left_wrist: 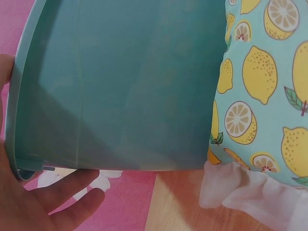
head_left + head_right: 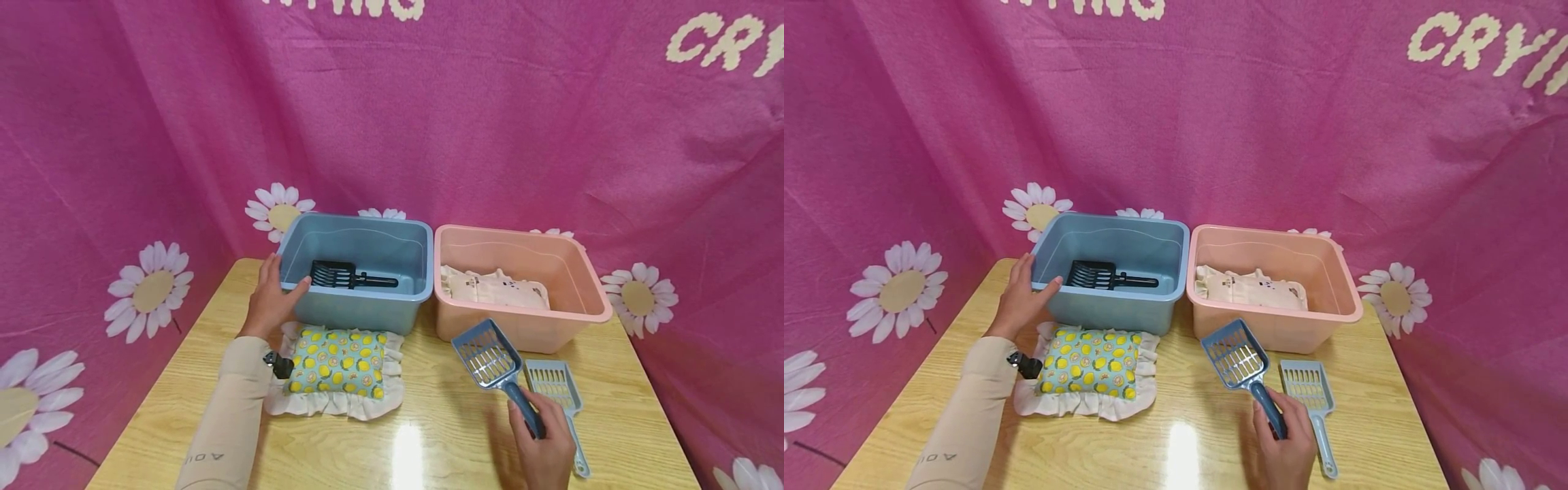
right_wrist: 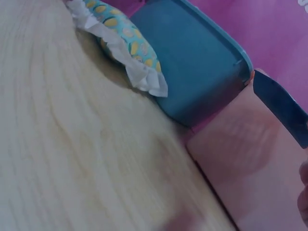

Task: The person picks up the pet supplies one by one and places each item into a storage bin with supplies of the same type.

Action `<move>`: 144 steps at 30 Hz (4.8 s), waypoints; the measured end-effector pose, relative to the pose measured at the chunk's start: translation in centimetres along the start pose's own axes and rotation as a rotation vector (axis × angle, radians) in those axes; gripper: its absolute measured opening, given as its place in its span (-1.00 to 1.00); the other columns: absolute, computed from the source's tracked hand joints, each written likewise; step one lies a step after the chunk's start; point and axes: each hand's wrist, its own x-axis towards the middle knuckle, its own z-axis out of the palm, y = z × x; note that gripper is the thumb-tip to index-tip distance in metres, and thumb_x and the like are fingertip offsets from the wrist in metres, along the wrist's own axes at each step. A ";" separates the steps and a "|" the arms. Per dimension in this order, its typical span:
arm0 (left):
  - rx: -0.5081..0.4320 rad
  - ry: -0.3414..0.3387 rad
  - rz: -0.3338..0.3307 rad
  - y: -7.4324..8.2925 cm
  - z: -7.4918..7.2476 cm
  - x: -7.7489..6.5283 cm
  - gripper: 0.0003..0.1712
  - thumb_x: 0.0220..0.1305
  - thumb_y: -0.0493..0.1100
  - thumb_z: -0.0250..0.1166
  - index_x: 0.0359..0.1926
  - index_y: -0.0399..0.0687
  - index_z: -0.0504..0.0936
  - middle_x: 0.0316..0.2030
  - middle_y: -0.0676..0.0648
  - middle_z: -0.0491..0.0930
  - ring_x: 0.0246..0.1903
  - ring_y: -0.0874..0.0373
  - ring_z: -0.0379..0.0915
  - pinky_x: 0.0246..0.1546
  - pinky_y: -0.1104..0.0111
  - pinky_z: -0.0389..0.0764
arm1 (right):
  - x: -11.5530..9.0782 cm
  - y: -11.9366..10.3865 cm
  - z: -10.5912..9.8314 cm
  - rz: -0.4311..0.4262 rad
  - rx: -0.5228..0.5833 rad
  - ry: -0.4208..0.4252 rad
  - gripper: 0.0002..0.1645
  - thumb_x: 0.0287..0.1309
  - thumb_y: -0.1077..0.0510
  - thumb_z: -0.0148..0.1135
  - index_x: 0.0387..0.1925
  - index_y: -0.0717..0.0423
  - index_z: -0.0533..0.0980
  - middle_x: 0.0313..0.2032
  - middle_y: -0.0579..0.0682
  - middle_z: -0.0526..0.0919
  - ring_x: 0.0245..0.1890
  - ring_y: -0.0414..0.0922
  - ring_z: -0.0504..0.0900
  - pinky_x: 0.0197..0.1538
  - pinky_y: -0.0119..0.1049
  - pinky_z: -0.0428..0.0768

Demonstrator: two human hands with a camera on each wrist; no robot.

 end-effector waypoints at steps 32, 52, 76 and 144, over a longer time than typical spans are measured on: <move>-0.002 0.010 0.013 -0.2 0.2 0.3 0.08 0.21 0.38 0.14 0.53 0.08 -0.16 0.51 -0.09 -0.21 0.33 -0.31 0.08 0.11 -0.31 0.30 | 3.7 -3.8 2.8 0.060 0.176 -0.152 -0.61 -0.05 0.40 0.43 -0.10 0.16 0.67 -0.35 0.00 0.63 -0.40 -0.27 0.51 -0.38 -0.64 0.48; 0.007 0.004 0.001 -0.1 0.1 0.2 0.08 0.21 0.38 0.13 0.54 0.08 -0.17 0.51 -0.09 -0.23 0.34 -0.32 0.07 0.12 -0.32 0.28 | 5.9 -6.4 5.1 0.056 0.265 -0.202 -0.64 0.03 0.33 0.41 -0.07 0.13 0.65 -0.24 0.00 0.66 -0.28 -0.24 0.61 -0.26 -0.58 0.56; -0.002 0.006 -0.004 -0.1 0.2 0.2 0.09 0.19 0.41 0.13 0.53 0.08 -0.15 0.51 -0.05 -0.23 0.35 -0.28 0.06 0.14 -0.29 0.29 | 8.1 -10.1 8.1 -0.150 0.223 -0.269 -0.60 -0.06 0.41 0.43 -0.09 0.30 0.63 -0.28 0.14 0.65 -0.36 -0.05 0.57 -0.32 -0.60 0.46; 0.000 0.013 -0.037 -0.4 0.3 0.4 0.08 0.19 0.40 0.15 0.54 0.14 -0.15 0.52 -0.02 -0.23 0.35 -0.27 0.07 0.11 -0.26 0.34 | 15.2 -11.8 18.5 -0.190 0.184 -0.563 -0.68 0.06 0.08 0.44 -0.11 0.06 0.66 -0.18 -0.04 0.63 -0.15 -0.14 0.56 -0.01 -0.19 0.59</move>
